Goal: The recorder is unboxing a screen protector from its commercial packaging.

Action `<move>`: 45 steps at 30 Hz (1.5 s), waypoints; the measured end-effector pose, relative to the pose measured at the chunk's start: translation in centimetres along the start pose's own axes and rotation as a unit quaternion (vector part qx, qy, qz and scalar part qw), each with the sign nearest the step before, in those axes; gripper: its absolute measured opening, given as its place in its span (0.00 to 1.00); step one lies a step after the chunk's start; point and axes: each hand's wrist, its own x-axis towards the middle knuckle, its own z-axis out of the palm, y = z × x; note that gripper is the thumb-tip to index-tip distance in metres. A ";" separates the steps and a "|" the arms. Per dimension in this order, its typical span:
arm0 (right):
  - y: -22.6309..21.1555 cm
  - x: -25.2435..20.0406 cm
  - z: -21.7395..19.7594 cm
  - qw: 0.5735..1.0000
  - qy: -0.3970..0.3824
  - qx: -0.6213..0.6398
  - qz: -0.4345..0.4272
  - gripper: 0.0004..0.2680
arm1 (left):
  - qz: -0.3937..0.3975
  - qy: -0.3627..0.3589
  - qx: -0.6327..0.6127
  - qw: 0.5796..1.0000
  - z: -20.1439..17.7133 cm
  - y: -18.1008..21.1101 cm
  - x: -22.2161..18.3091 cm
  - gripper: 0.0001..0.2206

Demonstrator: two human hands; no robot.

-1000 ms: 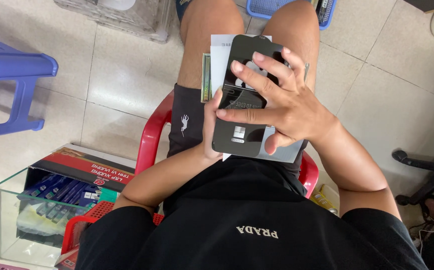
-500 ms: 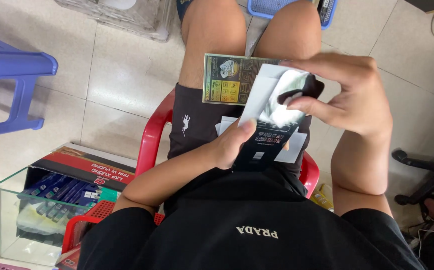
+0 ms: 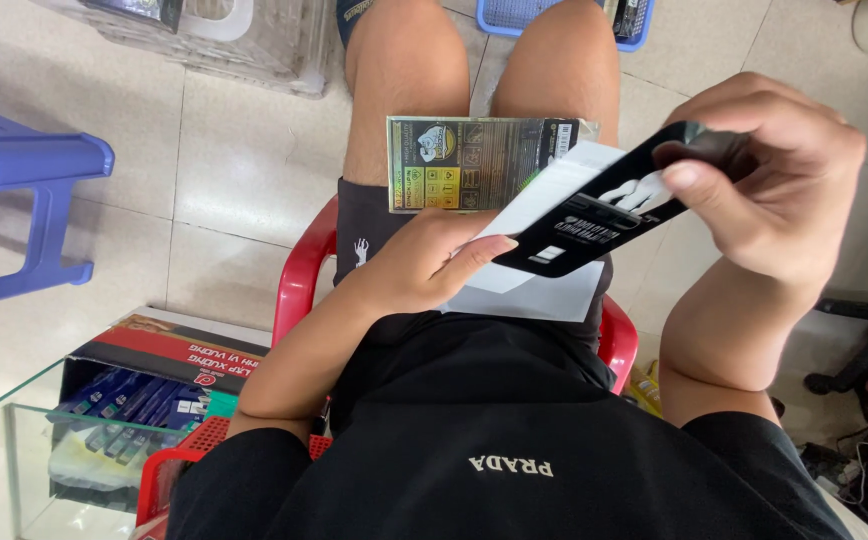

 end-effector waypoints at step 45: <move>16.4 -14.8 -8.6 0.900 0.379 0.181 -0.113 0.20 | 0.118 0.131 0.019 0.984 0.3 1.9 2.8 0.07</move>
